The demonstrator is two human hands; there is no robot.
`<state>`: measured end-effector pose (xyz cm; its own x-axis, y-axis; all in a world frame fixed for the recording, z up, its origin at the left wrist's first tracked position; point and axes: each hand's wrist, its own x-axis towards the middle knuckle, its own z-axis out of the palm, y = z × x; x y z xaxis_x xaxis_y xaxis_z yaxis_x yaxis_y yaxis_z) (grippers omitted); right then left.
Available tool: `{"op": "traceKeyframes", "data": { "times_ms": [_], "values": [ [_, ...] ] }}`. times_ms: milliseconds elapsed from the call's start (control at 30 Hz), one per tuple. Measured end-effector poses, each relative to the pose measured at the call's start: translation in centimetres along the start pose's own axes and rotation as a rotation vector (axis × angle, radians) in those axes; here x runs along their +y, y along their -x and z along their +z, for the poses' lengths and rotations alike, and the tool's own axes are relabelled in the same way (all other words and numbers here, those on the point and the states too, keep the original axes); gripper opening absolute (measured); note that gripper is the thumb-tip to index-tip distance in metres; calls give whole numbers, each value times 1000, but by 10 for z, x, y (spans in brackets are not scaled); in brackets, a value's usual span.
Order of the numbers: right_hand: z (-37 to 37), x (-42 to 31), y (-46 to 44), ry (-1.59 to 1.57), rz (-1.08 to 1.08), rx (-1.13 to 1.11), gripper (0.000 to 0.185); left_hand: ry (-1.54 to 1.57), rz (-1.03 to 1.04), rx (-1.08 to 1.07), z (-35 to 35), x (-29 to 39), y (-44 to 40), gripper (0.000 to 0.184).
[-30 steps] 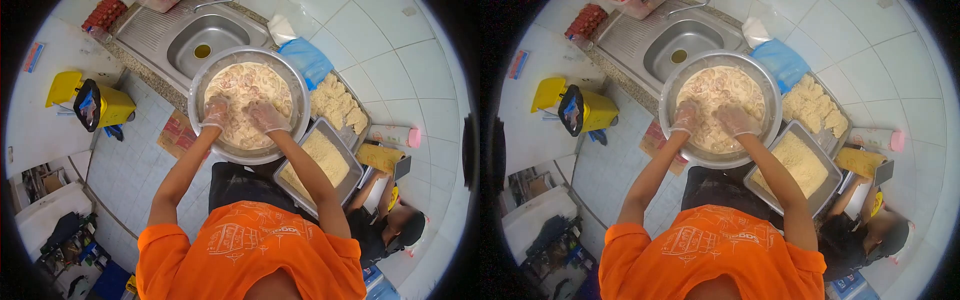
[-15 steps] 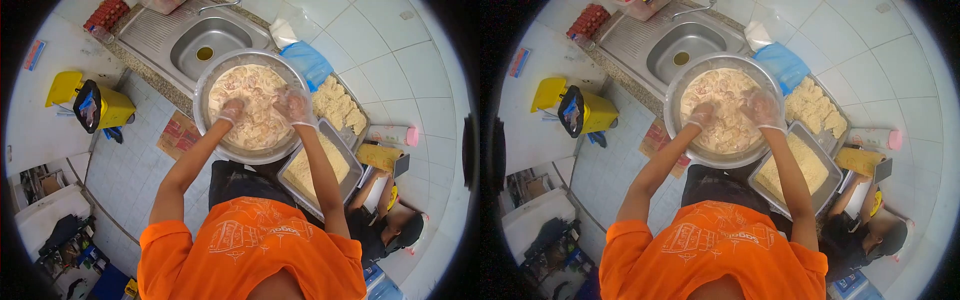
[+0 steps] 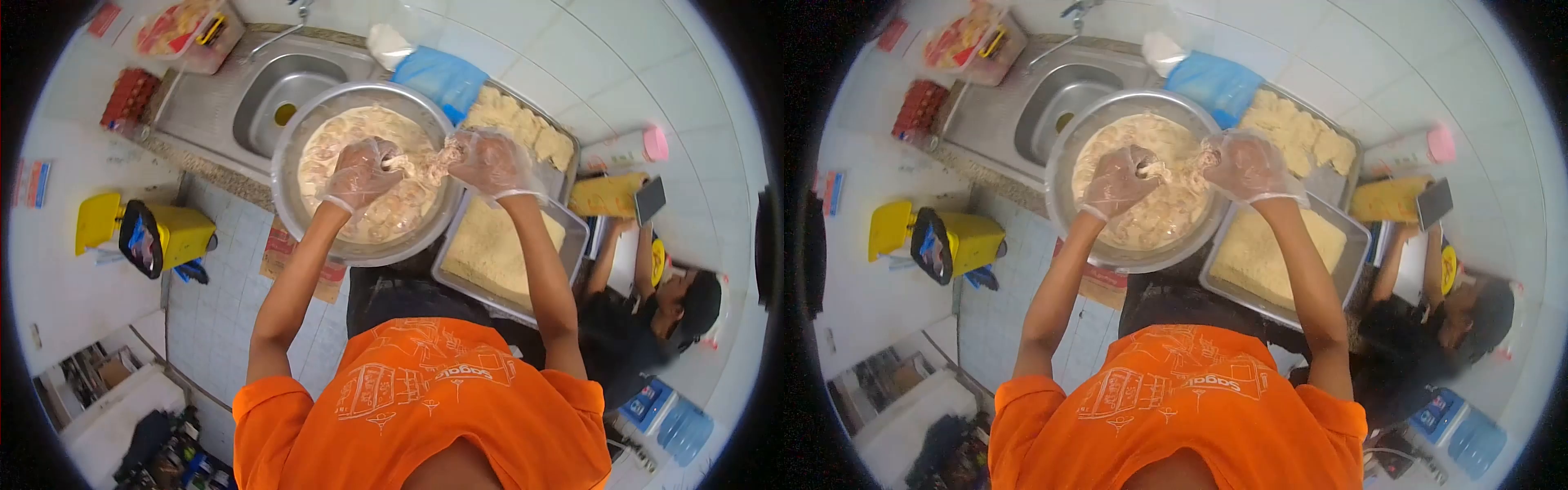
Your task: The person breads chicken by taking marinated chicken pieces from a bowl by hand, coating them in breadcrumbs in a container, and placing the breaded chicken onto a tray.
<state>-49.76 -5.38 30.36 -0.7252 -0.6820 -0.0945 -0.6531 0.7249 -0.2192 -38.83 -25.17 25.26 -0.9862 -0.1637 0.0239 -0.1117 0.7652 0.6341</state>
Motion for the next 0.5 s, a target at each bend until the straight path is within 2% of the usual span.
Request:
{"op": "traceKeyframes", "data": {
  "times_ms": [33,100,200,233,300,333,400,433,500],
  "values": [
    [-16,6,17,-14,33,-51,47,1,81,-20,0,18,0,37],
    [-41,22,52,-6,-21,13,43,15,253,-64,5,53,-3,38],
    [-46,58,103,-49,-57,41,37,132,299,-322,17,113,-9,38],
    [-46,69,116,-76,-74,47,36,102,382,-312,43,115,-12,37],
    [-12,108,126,81,-56,-73,28,40,538,-278,104,109,-26,34],
    [7,129,127,156,-48,-137,28,-135,234,-668,120,131,-44,42],
    [30,154,121,108,177,-391,32,-117,387,-697,170,132,-71,50],
    [68,182,133,108,165,-238,32,-106,461,-712,200,125,-71,55],
    [144,243,159,122,137,72,35,-162,347,-544,264,89,-60,50]
  ]
}}
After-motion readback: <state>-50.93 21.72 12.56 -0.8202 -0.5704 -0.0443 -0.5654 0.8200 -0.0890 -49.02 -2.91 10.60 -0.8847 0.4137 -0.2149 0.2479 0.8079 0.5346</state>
